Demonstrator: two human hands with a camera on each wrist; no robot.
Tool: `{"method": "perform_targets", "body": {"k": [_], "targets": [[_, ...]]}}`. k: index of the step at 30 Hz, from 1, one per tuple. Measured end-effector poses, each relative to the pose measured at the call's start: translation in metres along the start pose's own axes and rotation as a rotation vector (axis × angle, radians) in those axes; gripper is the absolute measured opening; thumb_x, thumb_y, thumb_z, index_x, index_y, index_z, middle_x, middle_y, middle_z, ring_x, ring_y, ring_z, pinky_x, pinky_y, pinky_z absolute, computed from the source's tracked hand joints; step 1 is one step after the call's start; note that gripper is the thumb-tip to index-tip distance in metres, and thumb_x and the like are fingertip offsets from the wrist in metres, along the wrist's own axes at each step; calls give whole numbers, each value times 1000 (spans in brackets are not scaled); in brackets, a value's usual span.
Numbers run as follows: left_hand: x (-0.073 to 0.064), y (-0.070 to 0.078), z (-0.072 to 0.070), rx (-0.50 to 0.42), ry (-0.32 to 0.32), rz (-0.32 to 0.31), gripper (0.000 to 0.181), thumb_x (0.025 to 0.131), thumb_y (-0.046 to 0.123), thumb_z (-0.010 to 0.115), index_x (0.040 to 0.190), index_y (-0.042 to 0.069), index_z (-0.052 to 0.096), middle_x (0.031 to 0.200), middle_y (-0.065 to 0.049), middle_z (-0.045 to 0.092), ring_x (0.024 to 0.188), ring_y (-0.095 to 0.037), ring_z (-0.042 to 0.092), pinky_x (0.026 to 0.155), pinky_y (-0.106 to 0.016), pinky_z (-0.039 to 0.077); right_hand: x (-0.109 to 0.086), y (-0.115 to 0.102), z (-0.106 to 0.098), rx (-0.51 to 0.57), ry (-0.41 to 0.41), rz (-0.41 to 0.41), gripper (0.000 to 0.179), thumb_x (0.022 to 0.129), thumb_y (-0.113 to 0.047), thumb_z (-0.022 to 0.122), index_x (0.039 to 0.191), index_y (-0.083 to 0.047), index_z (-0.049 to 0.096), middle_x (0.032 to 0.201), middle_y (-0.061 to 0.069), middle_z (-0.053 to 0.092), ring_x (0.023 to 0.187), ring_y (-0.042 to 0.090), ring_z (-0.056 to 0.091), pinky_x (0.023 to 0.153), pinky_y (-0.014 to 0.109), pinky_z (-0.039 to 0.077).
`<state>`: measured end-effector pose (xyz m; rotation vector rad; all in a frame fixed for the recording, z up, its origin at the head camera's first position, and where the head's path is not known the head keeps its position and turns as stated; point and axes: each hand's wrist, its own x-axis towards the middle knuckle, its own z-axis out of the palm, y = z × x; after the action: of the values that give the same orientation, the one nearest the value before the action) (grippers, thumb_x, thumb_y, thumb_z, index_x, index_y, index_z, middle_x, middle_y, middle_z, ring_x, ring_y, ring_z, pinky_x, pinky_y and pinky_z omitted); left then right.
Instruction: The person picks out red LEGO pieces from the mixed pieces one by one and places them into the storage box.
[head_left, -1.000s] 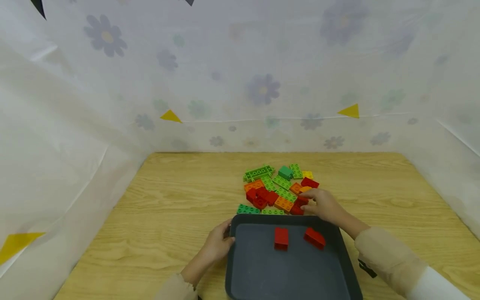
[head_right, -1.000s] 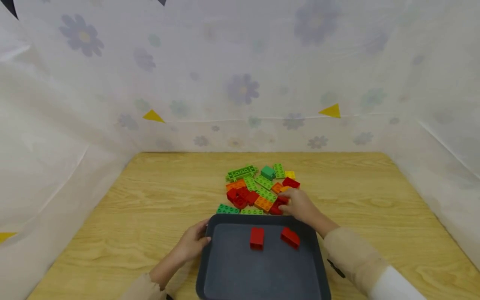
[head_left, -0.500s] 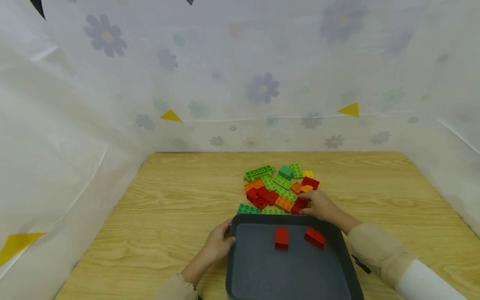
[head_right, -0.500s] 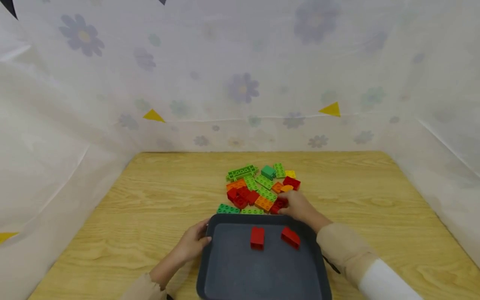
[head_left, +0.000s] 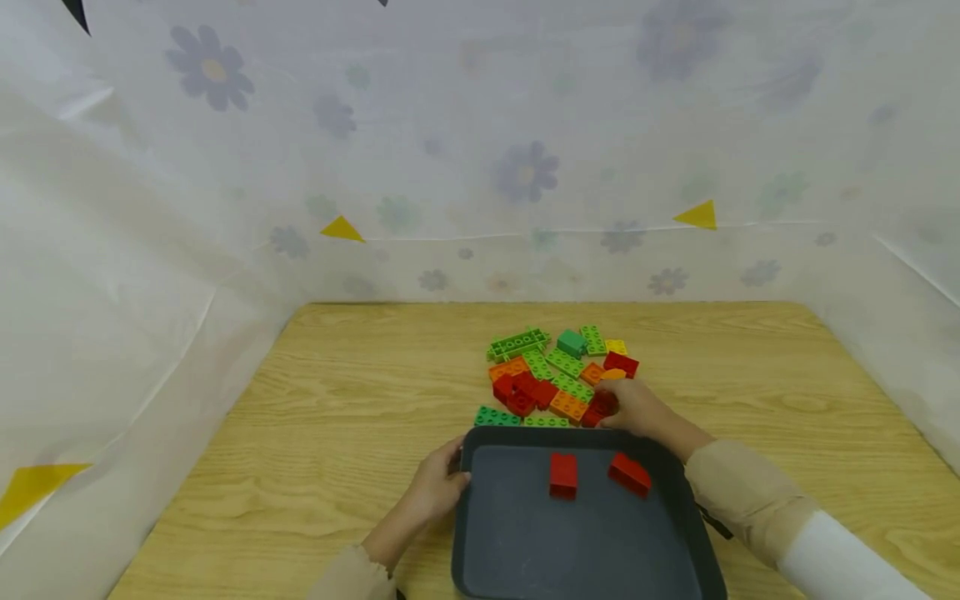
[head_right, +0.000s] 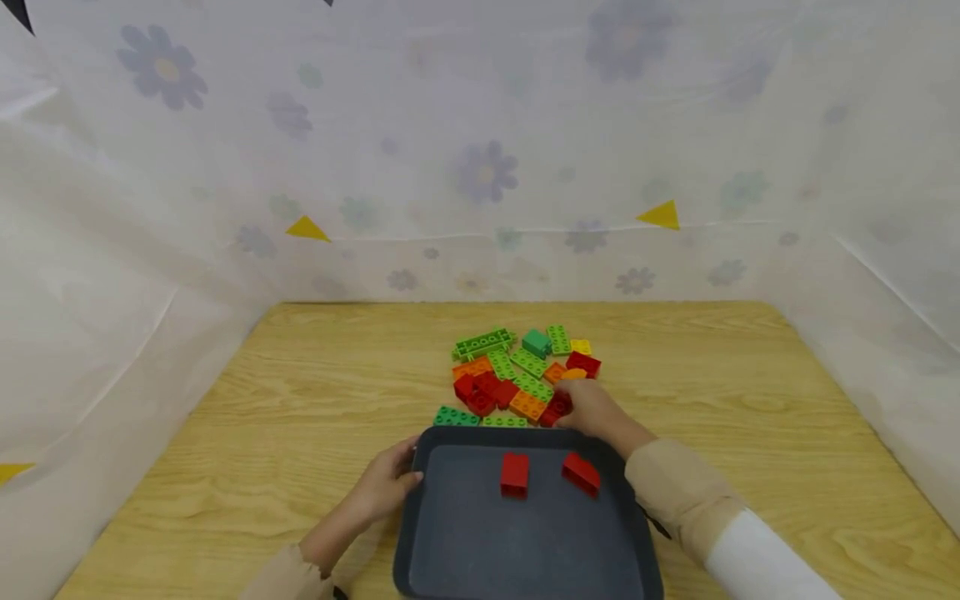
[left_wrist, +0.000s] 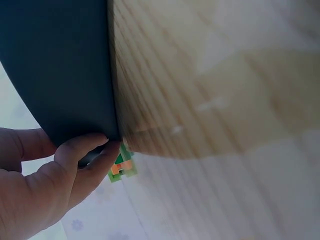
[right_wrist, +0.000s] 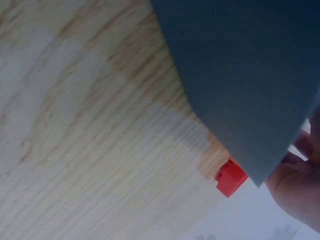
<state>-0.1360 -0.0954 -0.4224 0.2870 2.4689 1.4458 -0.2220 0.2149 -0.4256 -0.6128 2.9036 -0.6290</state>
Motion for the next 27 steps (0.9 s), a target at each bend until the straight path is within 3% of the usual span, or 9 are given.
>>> {"method": "perform_targets", "body": {"k": [10,19,22,27], "targets": [[1,-1,1,-5,4,3,52,85,-10,50,136,-10,37,127,-31,50,117,-45,50,94,-48,48,-2,0,-3,7,-13,15,51,71,-13,78,114,9,59,108,23,64,89,30,61,74,41,55],[0,0,1,4,6,-15,53,86,-9,50,136,-10,36,128,-31,49,118,-45,49,96,-49,47,-9,-2,-13,90,-6,23,55,74,-12,76,120,10,55,103,21,64,60,8,51,56,24,47],[0,0,1,3,7,-20,53,86,-9,50,137,-10,36,129,-32,49,119,-45,48,97,-50,46,-12,-3,-17,96,9,30,56,76,-14,74,122,9,54,101,18,65,60,9,52,60,30,51],[0,1,1,2,6,-23,52,86,-9,50,137,-9,37,129,-32,49,118,-45,49,96,-49,47,-16,-3,-21,82,50,19,56,75,-17,76,121,7,56,98,14,66,79,21,60,75,46,54]]}}
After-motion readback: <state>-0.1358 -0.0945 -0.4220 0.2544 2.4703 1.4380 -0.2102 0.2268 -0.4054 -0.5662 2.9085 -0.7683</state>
